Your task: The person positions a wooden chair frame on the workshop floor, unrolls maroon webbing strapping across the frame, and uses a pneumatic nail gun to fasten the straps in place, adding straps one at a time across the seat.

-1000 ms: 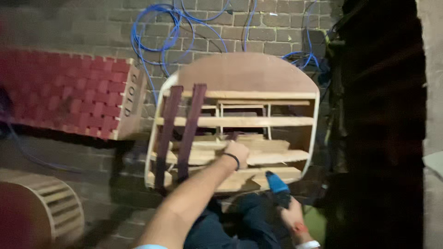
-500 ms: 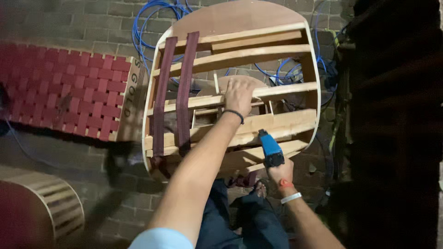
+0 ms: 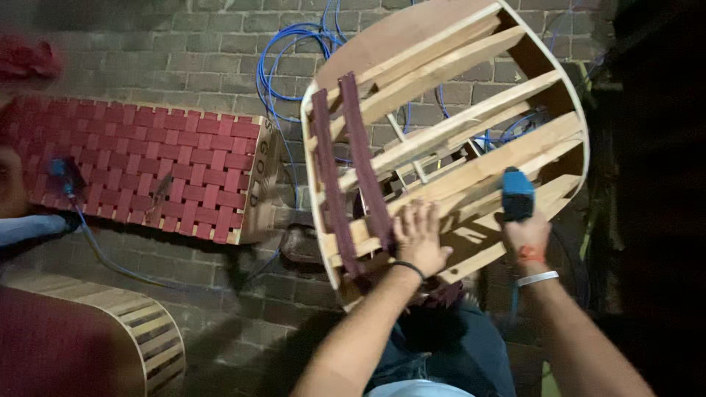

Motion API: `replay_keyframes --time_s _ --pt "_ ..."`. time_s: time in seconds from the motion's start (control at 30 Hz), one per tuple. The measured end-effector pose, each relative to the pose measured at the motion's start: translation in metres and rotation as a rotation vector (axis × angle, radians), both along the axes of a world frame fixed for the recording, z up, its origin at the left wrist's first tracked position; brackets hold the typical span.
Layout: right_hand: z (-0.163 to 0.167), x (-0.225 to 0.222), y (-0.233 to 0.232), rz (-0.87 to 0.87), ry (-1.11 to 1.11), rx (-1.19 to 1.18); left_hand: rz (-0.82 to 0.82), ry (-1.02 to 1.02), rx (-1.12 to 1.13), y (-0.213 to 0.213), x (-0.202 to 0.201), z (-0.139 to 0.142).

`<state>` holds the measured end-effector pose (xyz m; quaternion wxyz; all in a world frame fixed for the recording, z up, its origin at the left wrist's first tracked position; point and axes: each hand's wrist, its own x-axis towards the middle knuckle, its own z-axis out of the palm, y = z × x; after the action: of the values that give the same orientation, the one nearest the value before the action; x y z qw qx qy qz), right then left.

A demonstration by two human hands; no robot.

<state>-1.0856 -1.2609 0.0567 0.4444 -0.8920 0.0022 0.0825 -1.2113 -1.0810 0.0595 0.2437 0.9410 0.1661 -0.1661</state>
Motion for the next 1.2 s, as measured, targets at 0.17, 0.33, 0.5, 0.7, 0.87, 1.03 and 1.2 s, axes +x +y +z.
replay_keyframes --time_s 0.17,0.33,0.5,0.7,0.87,1.03,1.2 --pt "0.012 0.06 -0.038 -0.065 0.3 -0.023 0.053 -0.166 0.223 -0.046 0.034 -0.019" --pt "-0.013 0.089 -0.045 0.076 0.161 0.055 0.167 -0.168 0.323 -0.033 0.043 -0.041" --pt "-0.022 0.086 -0.015 0.3 -0.008 0.03 0.285 -0.262 0.459 0.017 0.031 -0.038" --pt "0.028 0.117 0.064 0.233 0.115 0.061 0.272 -0.236 0.35 0.087 0.061 0.004" --pt "0.072 0.156 0.121 0.304 0.004 0.022 0.235 -0.051 0.319 0.145 0.103 0.051" --pt "0.104 0.168 0.179 0.287 0.056 0.003 0.191 0.005 0.295 0.191 0.116 0.094" --pt "0.134 0.194 0.23 0.215 -0.013 -0.195 0.174 -0.114 -0.039 0.247 0.148 0.114"
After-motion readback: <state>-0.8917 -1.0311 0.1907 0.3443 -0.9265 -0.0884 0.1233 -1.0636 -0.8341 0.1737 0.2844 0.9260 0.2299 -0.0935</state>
